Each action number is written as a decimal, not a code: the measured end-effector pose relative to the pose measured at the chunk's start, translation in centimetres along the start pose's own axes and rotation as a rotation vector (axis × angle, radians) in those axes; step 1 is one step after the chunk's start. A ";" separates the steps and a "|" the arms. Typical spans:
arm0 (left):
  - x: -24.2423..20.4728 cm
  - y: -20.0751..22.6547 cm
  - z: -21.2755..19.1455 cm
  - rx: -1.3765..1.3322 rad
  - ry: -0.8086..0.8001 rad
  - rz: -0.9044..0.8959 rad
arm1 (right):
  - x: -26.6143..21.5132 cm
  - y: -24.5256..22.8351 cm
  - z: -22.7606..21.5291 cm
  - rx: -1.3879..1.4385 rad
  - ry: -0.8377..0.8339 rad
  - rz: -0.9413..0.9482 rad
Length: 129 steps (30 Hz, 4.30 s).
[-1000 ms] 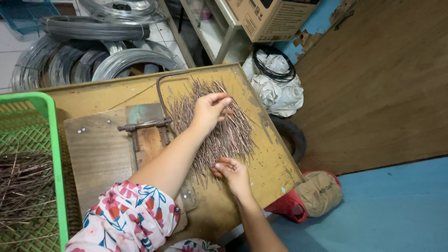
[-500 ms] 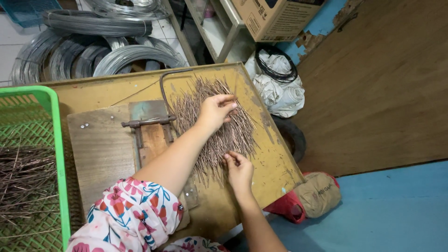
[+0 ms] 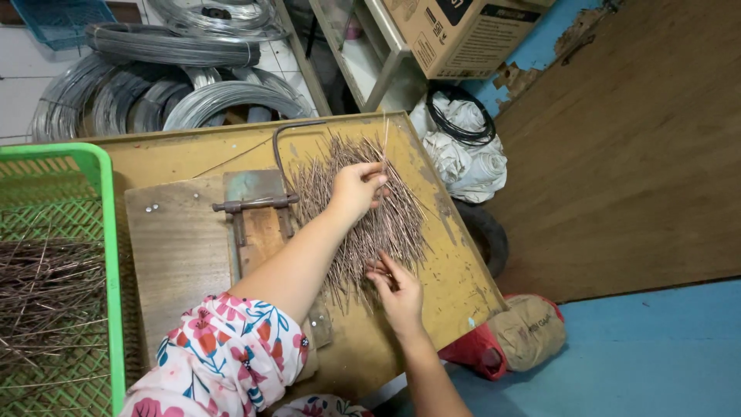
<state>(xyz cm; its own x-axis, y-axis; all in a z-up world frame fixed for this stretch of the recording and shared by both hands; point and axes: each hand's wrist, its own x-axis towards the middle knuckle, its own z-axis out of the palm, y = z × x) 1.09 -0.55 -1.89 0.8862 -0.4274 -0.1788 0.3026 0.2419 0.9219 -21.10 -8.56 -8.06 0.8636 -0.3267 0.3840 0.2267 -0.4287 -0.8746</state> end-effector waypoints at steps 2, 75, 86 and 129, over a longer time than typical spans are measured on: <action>0.7 -0.9 -0.2 -0.004 0.000 -0.013 | -0.7 1.4 -0.1 -0.110 0.022 -0.086; -6.3 2.9 3.5 0.278 -0.181 0.066 | 3.9 -2.1 -0.9 0.490 0.080 0.626; -9.9 10.4 -1.4 0.774 -0.094 0.416 | 10.3 -4.6 -0.9 0.541 -0.012 0.458; -15.4 7.7 -21.8 0.486 0.321 0.316 | 23.5 -8.5 16.2 0.519 -0.496 0.409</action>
<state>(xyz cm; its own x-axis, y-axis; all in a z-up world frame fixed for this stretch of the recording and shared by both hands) -2.57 26.83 0.48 0.9897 -0.1012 0.1015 -0.1152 -0.1402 0.9834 4.53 1.02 3.65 0.9940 0.0893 -0.0632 -0.0743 0.1270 -0.9891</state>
